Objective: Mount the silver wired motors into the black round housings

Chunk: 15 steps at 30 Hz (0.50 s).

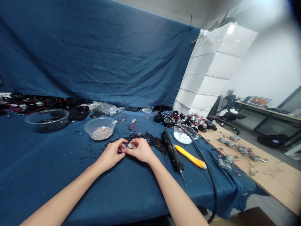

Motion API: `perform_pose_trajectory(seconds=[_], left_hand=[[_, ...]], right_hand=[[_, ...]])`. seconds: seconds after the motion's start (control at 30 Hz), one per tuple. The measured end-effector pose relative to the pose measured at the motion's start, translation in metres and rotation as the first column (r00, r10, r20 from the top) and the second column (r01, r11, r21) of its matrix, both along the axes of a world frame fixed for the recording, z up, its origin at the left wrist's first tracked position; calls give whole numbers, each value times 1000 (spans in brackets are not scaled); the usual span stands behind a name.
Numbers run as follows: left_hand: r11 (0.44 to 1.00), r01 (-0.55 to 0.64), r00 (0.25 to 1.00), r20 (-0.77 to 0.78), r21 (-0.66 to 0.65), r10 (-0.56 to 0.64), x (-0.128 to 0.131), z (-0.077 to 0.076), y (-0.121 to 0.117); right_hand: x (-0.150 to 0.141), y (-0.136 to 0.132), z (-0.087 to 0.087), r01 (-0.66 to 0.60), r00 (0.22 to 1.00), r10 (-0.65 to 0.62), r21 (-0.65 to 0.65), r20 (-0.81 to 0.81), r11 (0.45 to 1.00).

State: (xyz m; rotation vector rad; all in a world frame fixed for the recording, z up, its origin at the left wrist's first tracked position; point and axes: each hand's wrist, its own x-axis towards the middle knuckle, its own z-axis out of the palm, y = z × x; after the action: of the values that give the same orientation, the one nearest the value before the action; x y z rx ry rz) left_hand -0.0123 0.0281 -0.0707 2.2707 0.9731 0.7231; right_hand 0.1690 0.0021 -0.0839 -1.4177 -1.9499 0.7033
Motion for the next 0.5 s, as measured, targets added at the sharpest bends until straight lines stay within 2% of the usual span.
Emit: perform_pose_trajectory(seconds=[0.27, 0.5], left_hand=[[999, -5, 999, 34, -44, 6, 0, -6, 6], [998, -3, 999, 41, -62, 6, -1, -8, 8]], right_hand=[[1, -1, 0, 78, 996, -79, 37, 49, 996], [-4, -2, -1, 65, 996, -67, 39, 65, 997]])
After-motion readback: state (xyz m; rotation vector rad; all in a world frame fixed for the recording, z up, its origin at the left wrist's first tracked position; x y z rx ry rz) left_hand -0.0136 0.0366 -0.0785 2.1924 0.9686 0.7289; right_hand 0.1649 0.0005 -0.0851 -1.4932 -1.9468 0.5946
